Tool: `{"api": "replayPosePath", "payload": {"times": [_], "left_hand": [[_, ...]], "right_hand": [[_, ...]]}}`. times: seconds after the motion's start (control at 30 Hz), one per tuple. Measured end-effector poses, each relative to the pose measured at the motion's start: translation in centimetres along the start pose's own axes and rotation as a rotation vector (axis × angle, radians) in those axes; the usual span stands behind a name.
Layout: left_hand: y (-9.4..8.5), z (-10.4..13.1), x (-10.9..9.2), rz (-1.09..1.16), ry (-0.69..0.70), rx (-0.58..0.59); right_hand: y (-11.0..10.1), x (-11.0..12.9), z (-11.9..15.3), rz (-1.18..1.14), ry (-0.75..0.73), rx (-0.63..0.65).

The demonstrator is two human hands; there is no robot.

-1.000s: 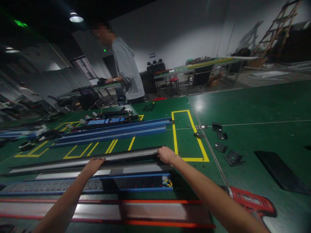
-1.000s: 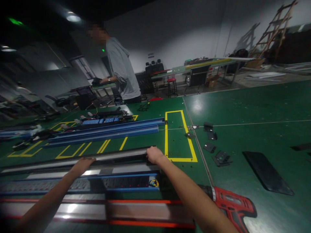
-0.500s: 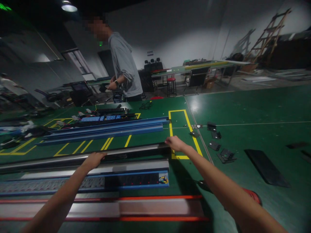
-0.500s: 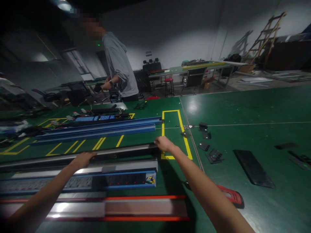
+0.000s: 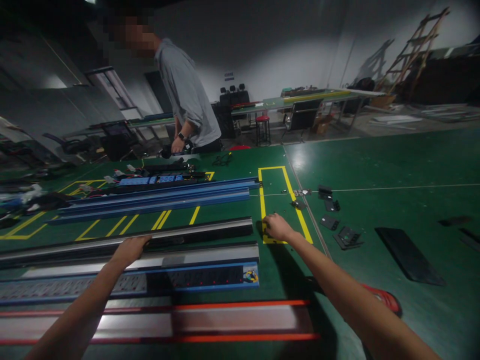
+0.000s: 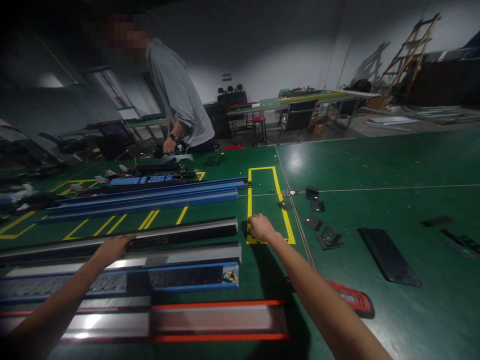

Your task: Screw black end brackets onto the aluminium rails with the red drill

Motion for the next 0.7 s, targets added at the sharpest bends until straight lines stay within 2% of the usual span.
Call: {"api": "replayPosePath", "payload": {"times": [0.23,0.37,0.5,0.6,0.7], "left_hand": [[-1.4,-0.5,2.0,-0.05,-0.024,-0.042],[-1.9,-0.5,1.8,-0.035,-0.035,-0.043],[-1.6,-0.3,1.3,-0.03,-0.052,-0.049],[-1.3,-0.2,1.2,-0.038,-0.053,-0.045],[-1.2,-0.1,1.1,-0.043,-0.044,-0.035]], "right_hand": [[0.8,0.5,-1.0,0.013,-0.059,-0.021],[1.1,2.3,-1.9,0.015,-0.148,-0.003],[1.2,3.8,-3.0,0.036,-0.178,0.009],[1.2,3.4,-3.1,0.055,-0.173,0.017],[0.9,1.5,-2.1,0.082,-0.134,0.006]]}}
Point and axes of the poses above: each hand's wrist, its own z-axis away from the middle knuckle, its own y-axis out of the palm, x = y × z, the point moved 2 cm from there along -z, towards the middle knuckle, and after that the axes turned 8 degrees about -y, right-handed, at the moved point
